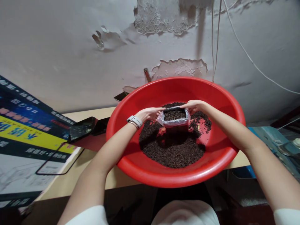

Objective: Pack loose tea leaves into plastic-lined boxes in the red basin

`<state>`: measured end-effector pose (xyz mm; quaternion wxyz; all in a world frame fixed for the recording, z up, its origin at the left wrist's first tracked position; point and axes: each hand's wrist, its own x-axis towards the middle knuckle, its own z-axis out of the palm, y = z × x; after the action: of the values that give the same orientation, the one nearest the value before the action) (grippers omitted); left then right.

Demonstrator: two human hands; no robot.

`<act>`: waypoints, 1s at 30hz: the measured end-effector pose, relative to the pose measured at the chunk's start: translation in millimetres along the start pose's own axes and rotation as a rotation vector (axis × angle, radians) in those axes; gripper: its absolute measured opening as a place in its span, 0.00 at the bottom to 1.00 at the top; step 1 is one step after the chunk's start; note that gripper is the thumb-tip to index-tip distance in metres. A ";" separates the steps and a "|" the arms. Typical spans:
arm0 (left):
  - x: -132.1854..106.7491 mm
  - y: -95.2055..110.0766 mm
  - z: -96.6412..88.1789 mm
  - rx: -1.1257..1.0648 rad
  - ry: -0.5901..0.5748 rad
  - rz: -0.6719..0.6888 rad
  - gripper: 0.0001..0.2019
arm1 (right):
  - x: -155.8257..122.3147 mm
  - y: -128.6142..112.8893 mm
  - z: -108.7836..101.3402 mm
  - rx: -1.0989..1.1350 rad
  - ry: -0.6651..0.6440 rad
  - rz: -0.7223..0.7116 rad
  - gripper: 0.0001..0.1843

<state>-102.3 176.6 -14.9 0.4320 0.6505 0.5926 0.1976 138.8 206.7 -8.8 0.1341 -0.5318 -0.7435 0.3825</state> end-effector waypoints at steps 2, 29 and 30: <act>-4.3 8.6 -4.3 -0.095 0.046 0.007 0.12 | -1.0 -8.5 -10.2 0.164 0.013 0.106 0.15; -46.3 42.9 -36.0 0.125 0.011 0.001 0.20 | -42.0 -45.2 -46.0 -0.209 -0.040 0.058 0.15; -44.1 42.2 -34.1 0.100 0.007 0.009 0.18 | -41.7 -44.8 -45.4 -0.204 -0.108 0.069 0.14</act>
<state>-112.9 149.4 48.7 0.3962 0.6734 0.6001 0.1719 152.1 182.5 62.2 0.0260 -0.5468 -0.7658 0.3374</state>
